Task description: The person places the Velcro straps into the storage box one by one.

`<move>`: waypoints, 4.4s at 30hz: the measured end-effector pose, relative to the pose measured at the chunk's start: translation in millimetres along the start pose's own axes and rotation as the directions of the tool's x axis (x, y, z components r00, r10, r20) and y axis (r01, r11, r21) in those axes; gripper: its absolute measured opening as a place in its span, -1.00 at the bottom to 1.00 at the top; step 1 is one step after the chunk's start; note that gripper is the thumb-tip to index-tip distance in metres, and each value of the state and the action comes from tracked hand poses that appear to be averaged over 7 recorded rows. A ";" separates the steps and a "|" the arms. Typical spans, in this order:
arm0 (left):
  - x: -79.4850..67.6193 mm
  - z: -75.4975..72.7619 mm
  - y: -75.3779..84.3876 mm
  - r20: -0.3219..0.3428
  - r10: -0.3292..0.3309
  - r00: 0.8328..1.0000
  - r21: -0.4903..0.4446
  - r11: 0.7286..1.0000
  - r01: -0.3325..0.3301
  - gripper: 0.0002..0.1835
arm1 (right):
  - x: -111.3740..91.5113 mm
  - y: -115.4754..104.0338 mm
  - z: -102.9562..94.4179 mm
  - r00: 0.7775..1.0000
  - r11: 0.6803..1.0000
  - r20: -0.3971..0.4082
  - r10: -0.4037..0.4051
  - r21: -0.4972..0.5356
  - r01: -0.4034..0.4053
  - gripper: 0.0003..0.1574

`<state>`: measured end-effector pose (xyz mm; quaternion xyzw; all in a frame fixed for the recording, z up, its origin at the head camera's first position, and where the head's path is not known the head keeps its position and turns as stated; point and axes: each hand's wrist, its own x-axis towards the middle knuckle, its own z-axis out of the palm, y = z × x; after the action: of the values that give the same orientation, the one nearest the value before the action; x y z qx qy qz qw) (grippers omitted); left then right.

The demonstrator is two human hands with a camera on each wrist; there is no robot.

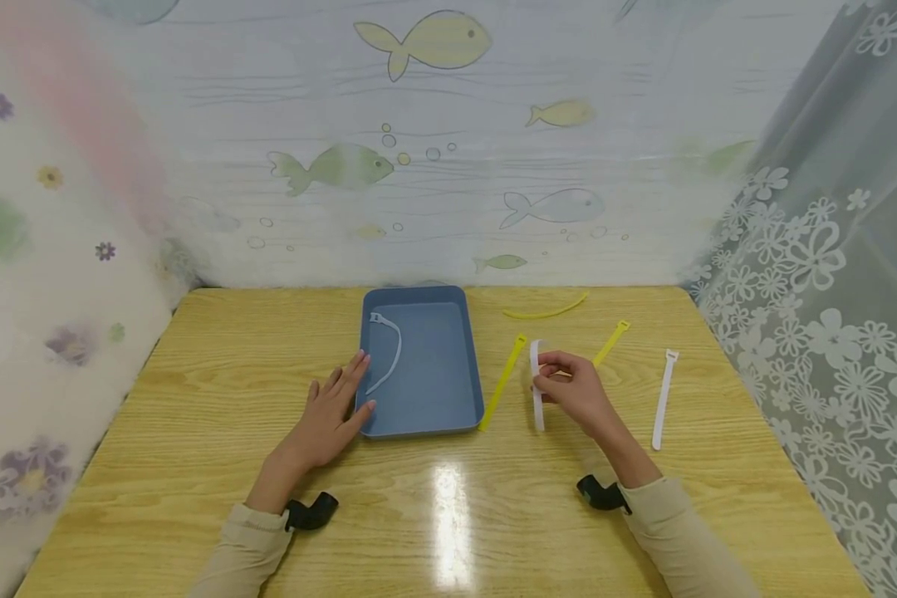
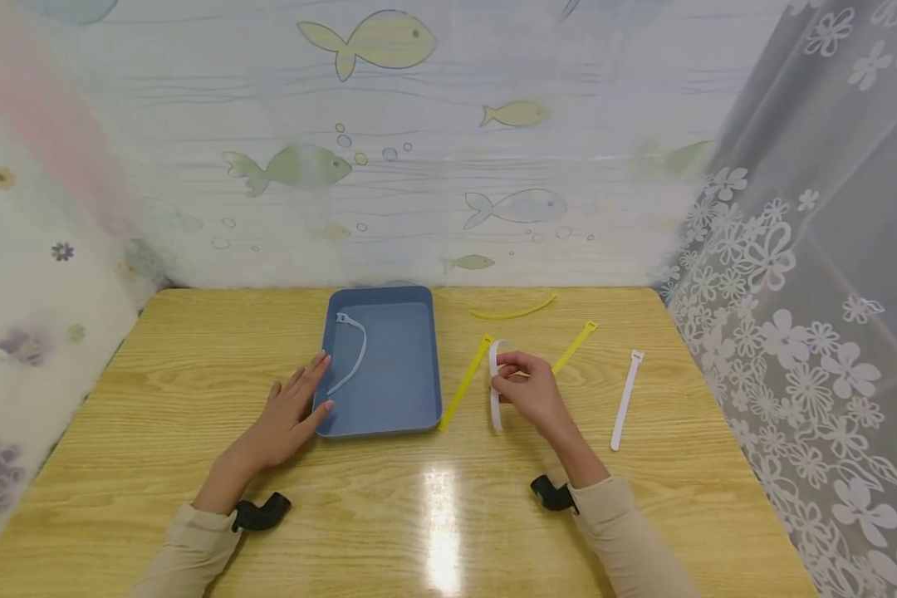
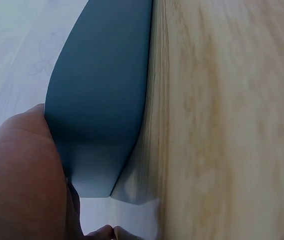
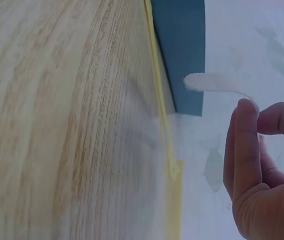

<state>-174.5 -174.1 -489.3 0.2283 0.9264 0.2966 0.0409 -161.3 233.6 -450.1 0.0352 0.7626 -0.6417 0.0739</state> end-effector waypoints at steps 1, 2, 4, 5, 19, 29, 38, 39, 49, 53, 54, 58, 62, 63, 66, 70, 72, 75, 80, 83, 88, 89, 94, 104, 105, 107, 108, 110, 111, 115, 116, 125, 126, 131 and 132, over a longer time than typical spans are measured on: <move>0.0 -0.2 0.1 0.000 -0.001 1.000 0.001 1.000 0.001 -0.24 | -0.4 -0.2 0.9 1.000 1.000 -0.002 -0.005 0.010 0.005 -0.56; 0.0 -0.5 0.3 0.000 -0.001 1.000 0.002 1.000 0.001 -0.24 | -0.5 0.0 1.7 1.000 1.000 -0.002 -0.011 0.018 0.011 -0.56; 0.2 -1.1 0.4 -0.003 0.000 1.000 0.005 1.000 0.000 -0.24 | -0.7 0.4 3.5 1.000 0.999 -0.001 -0.027 0.029 0.027 -0.57; 0.2 -1.3 0.7 -0.006 0.001 1.000 0.008 1.000 -0.001 -0.23 | -0.7 0.5 4.8 0.999 0.999 -0.006 -0.035 0.038 0.036 -0.58; 0.4 -2.3 3.9 -0.019 0.002 1.000 0.020 1.000 -0.002 -0.24 | -5.0 -2.9 27.7 0.997 0.992 -0.006 -0.081 0.094 0.081 -0.68; -0.6 -2.2 5.9 -0.011 0.003 1.000 0.018 1.000 -0.003 -0.24 | -8.6 -5.0 39.9 0.986 0.980 -0.006 -0.167 0.112 0.166 -0.67; -2.1 -3.5 9.6 -0.009 0.000 1.000 0.016 1.000 0.001 -0.24 | -8.5 -11.9 47.2 0.973 0.960 0.002 -0.233 0.161 0.229 -0.67; -2.2 -3.6 9.9 -0.010 0.000 1.000 0.016 1.000 0.000 -0.24 | -8.5 -12.2 47.6 0.972 0.959 0.003 -0.236 0.163 0.232 -0.67; -3.0 -4.7 11.1 -0.011 0.004 1.000 0.022 1.000 -0.003 -0.25 | -6.7 -14.1 54.7 0.974 0.953 0.001 -0.226 0.207 0.221 -0.65; -4.3 -3.3 8.2 -0.016 0.004 1.000 0.026 1.000 -0.004 -0.26 | -3.5 -14.5 63.0 0.973 0.952 0.000 -0.230 0.208 0.225 -0.66; -4.7 -3.0 7.5 -0.019 0.005 1.000 0.026 1.000 -0.004 -0.26 | -2.6 -14.8 65.4 0.972 0.951 -0.001 -0.234 0.207 0.229 -0.66; -6.5 -2.0 6.0 -0.028 0.008 1.000 0.022 1.000 -0.007 -0.26 | 1.0 -16.1 74.9 0.970 0.950 0.007 -0.243 0.205 0.236 -0.69; -7.0 -0.3 6.0 -0.028 0.010 1.000 0.011 1.000 -0.010 -0.26 | 2.7 -18.9 82.3 0.971 0.950 0.018 -0.240 0.208 0.232 -0.68; -7.0 0.6 5.7 -0.029 0.011 1.000 0.012 1.000 -0.011 -0.26 | 2.9 -19.7 83.9 0.970 0.951 0.017 -0.241 0.203 0.233 -0.67; -6.2 4.1 4.6 -0.037 0.017 0.999 0.014 1.000 -0.017 -0.26 | 4.6 -21.2 88.1 0.971 0.951 0.010 -0.239 0.206 0.232 -0.65; -5.8 3.5 4.2 -0.040 0.015 0.999 0.018 1.000 -0.015 -0.26 | 8.1 -25.0 95.3 0.972 0.943 0.004 -0.235 0.243 0.227 -0.66; -5.8 2.9 4.6 -0.034 0.011 0.999 0.017 1.000 -0.011 -0.25 | 8.9 -27.1 99.0 0.971 0.935 -0.002 -0.237 0.272 0.229 -0.67; -5.8 3.2 4.8 -0.028 0.012 1.000 0.020 1.000 -0.011 -0.26 | 10.1 -29.3 104.4 0.970 0.923 -0.004 -0.244 0.306 0.233 -0.66; -5.8 4.1 4.0 -0.027 0.014 1.000 0.026 1.000 -0.013 -0.26 | 12.7 -31.2 112.6 0.970 0.920 0.003 -0.244 0.318 0.231 -0.66; -5.5 4.7 3.8 -0.031 0.012 0.999 0.023 1.000 -0.011 -0.26 | 12.7 -32.1 115.9 0.972 0.925 -0.001 -0.234 0.307 0.223 -0.68; -5.5 5.7 3.2 -0.029 0.011 1.000 0.022 1.000 -0.010 -0.26 | 13.0 -33.0 119.3 0.975 0.935 0.010 -0.224 0.283 0.212 -0.67; -5.6 5.7 3.0 -0.027 0.010 1.000 0.023 1.000 -0.009 -0.25 | 13.2 -33.2 120.1 0.975 0.937 0.010 -0.223 0.279 0.211 -0.67; -6.0 4.2 3.9 -0.026 0.006 1.000 0.023 1.000 -0.006 -0.25 | 13.2 -36.0 124.0 0.975 0.944 0.002 -0.223 0.251 0.215 -0.65; -6.6 1.4 7.7 -0.026 0.001 1.000 0.020 1.000 -0.001 -0.24 | 17.8 -36.8 132.7 0.978 0.950 0.011 -0.208 0.240 0.200 -0.68; -6.8 1.3 7.9 -0.026 0.001 1.000 0.020 1.000 -0.001 -0.24 | 18.6 -36.4 133.4 0.978 0.950 0.012 -0.208 0.240 0.199 -0.69; -7.1 1.0 8.2 -0.026 0.000 1.000 0.018 1.000 0.000 -0.24 | 20.9 -35.3 135.1 0.978 0.951 0.017 -0.207 0.240 0.197 -0.69; -7.1 1.0 8.0 -0.025 0.000 1.000 0.018 1.000 0.000 -0.25 | 21.9 -34.9 135.8 0.978 0.951 0.019 -0.206 0.241 0.195 -0.69; -7.2 1.2 7.3 -0.024 0.000 1.000 0.018 1.000 0.001 -0.25 | 24.0 -34.3 137.2 0.978 0.951 0.023 -0.207 0.241 0.195 -0.68; -7.2 1.4 6.9 -0.024 -0.001 1.000 0.020 1.000 0.001 -0.25 | 25.1 -34.4 137.9 0.978 0.951 0.025 -0.207 0.241 0.195 -0.67; -7.1 2.4 5.0 -0.025 -0.003 1.000 0.025 1.000 0.004 -0.25 | 29.2 -35.5 140.0 0.978 0.955 0.030 -0.206 0.226 0.194 -0.68; -6.9 2.5 4.8 -0.026 -0.003 1.000 0.026 1.000 0.004 -0.25 | 30.4 -35.9 140.3 0.978 0.956 0.033 -0.208 0.218 0.196 -0.69; -5.2 2.7 5.4 -0.024 -0.007 1.000 0.035 0.999 0.007 -0.24 | 47.7 -46.2 141.3 0.974 0.963 0.061 -0.218 0.178 0.204 -0.73; -5.1 2.6 5.5 -0.023 -0.006 1.000 0.035 0.999 0.007 -0.24 | 50.3 -48.2 141.3 0.975 0.964 0.063 -0.214 0.172 0.201 -0.73; -5.4 1.6 6.5 -0.019 -0.005 1.000 0.025 1.000 0.006 -0.24 | 63.2 -61.5 142.3 0.982 0.975 0.061 -0.181 0.142 0.171 -0.74; -5.7 1.5 6.7 -0.019 -0.004 1.000 0.025 1.000 0.004 -0.24 | 65.9 -64.3 142.5 0.983 0.976 0.059 -0.173 0.142 0.163 -0.74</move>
<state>-166.5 -171.1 -487.1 0.2241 0.9308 0.2873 0.0296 -226.3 79.5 -421.5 -0.0473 0.7141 -0.6971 0.0438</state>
